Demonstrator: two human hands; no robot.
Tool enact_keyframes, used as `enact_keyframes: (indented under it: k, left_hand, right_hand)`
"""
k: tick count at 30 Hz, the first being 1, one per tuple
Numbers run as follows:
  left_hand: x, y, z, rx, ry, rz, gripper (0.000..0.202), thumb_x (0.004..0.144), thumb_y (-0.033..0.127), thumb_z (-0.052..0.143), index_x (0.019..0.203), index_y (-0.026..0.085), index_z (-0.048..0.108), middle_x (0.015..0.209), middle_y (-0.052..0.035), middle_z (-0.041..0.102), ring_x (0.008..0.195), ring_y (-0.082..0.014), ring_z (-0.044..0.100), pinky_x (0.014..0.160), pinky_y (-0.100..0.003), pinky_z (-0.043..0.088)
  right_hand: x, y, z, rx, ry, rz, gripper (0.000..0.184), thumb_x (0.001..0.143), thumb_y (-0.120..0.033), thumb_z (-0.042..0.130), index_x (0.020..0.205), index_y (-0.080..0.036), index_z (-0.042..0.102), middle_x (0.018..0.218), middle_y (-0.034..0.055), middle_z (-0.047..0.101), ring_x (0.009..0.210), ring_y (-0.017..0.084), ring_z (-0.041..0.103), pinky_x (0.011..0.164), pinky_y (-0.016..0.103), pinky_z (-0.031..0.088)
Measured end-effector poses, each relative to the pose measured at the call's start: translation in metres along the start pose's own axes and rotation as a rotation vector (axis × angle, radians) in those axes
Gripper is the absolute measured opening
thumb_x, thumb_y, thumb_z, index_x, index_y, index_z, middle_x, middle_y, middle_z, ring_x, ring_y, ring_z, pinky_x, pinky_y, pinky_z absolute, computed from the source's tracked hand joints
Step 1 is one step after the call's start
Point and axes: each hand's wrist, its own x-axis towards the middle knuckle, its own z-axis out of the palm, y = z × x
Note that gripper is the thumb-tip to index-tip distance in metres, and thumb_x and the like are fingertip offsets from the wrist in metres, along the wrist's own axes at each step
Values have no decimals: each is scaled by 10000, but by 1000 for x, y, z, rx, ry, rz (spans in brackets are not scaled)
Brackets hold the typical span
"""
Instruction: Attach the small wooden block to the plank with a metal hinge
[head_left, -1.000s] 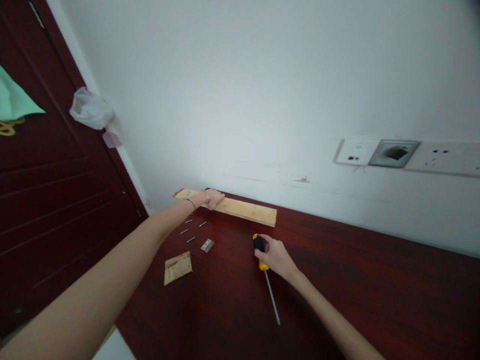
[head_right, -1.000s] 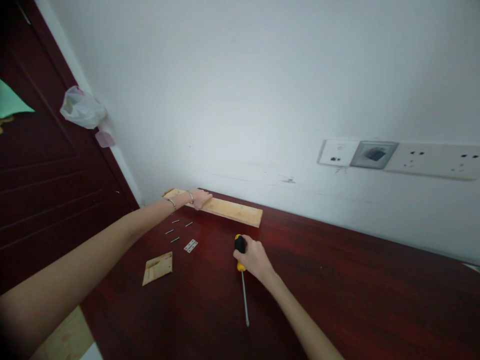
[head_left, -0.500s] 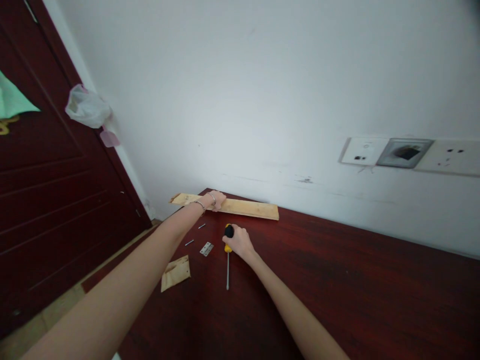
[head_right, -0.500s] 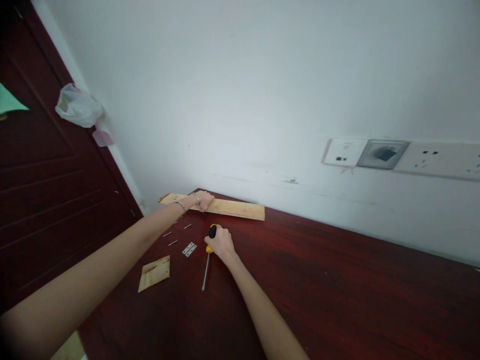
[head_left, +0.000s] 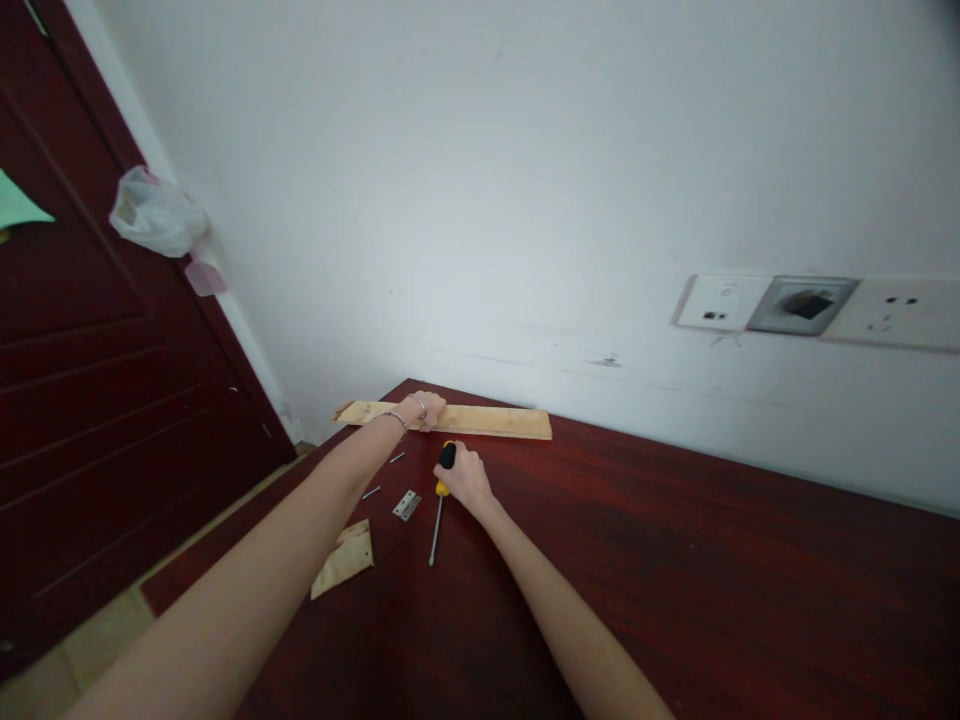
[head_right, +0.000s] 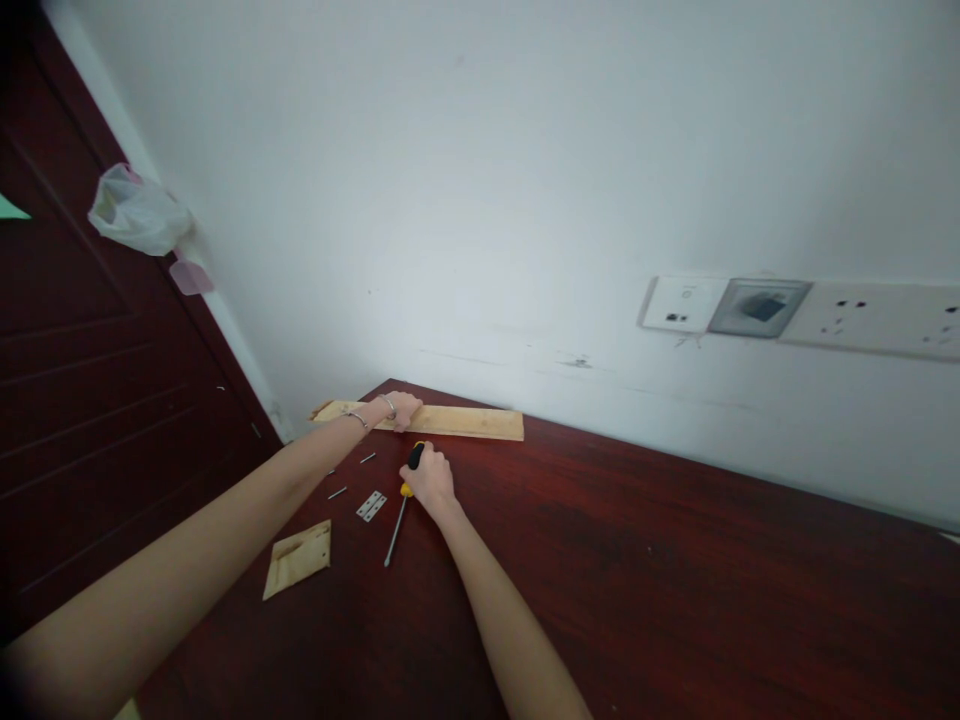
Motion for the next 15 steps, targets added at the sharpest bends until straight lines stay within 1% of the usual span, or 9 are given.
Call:
enact_keyframes:
  k: [1, 2, 3, 5, 7, 8, 11, 13, 15]
  left_hand:
    - [1, 0, 0, 12, -14, -17, 433, 525, 182, 810, 917, 121, 636, 889, -91, 674, 820, -241, 638, 697, -306, 524]
    - [2, 0, 1, 16, -20, -30, 475, 461, 146, 811, 905, 128, 641, 881, -93, 683, 819, -253, 642, 691, -298, 522]
    - [3, 0, 1, 14, -21, -36, 501, 441, 137, 805, 914, 136, 642, 892, -91, 687, 826, -255, 643, 693, -293, 520]
    - [2, -1, 2, -8, -9, -40, 509, 461, 163, 804, 943, 139, 640, 923, -90, 689, 844, -248, 640, 706, -285, 515]
    - [-1, 0, 3, -41, 12, -43, 470, 539, 217, 803, 968, 121, 635, 950, -93, 680, 864, -238, 629, 729, -288, 509]
    - [-3, 0, 4, -58, 27, -44, 432, 618, 255, 781, 994, 111, 625, 975, -92, 668, 878, -229, 622, 746, -302, 508]
    - [-10, 1, 9, -107, 86, -43, 332, 860, 323, 601, 1112, 110, 568, 1088, -84, 602, 937, -206, 595, 796, -370, 508]
    - [-13, 2, 11, -140, 135, -42, 324, 911, 327, 527, 1167, 128, 535, 1143, -87, 564, 969, -201, 583, 815, -401, 508]
    - [-15, 4, 11, -173, 187, -39, 335, 905, 321, 540, 1183, 136, 525, 1164, -95, 553, 984, -203, 578, 823, -407, 506]
  right_hand:
    - [0, -1, 0, -5, -2, 3, 473, 745, -356, 545, 1142, -102, 504, 1004, 190, 670, 918, 301, 657, 756, 346, 473]
    - [0, -1, 0, -8, -3, 5, 506, 751, -359, 543, 1180, -95, 483, 1016, 194, 667, 929, 304, 655, 762, 351, 473]
    - [-1, -2, 0, -11, -4, 4, 545, 757, -363, 544, 1220, -88, 456, 1030, 199, 663, 942, 308, 652, 769, 356, 472]
    - [-1, -2, 0, -17, -8, -1, 631, 768, -383, 548, 1295, -73, 395, 1058, 209, 655, 969, 315, 645, 784, 366, 470]
    - [-1, -1, 1, -20, -9, -7, 703, 779, -414, 548, 1347, -56, 340, 1077, 221, 648, 989, 323, 637, 797, 375, 467]
    - [-1, 0, 1, -17, -5, -11, 725, 787, -425, 541, 1364, -46, 321, 1079, 225, 646, 993, 325, 636, 801, 378, 467]
    - [-6, 4, 1, 6, 24, -29, 721, 817, -408, 504, 1392, -28, 292, 1052, 224, 656, 969, 319, 645, 797, 375, 470]
    - [-11, 8, -1, 30, 33, -48, 700, 826, -372, 490, 1403, -32, 286, 1015, 206, 671, 931, 301, 657, 791, 363, 473]
    - [-18, 14, -5, 58, 33, -70, 680, 829, -337, 485, 1408, -40, 287, 966, 175, 688, 882, 270, 667, 788, 342, 474]
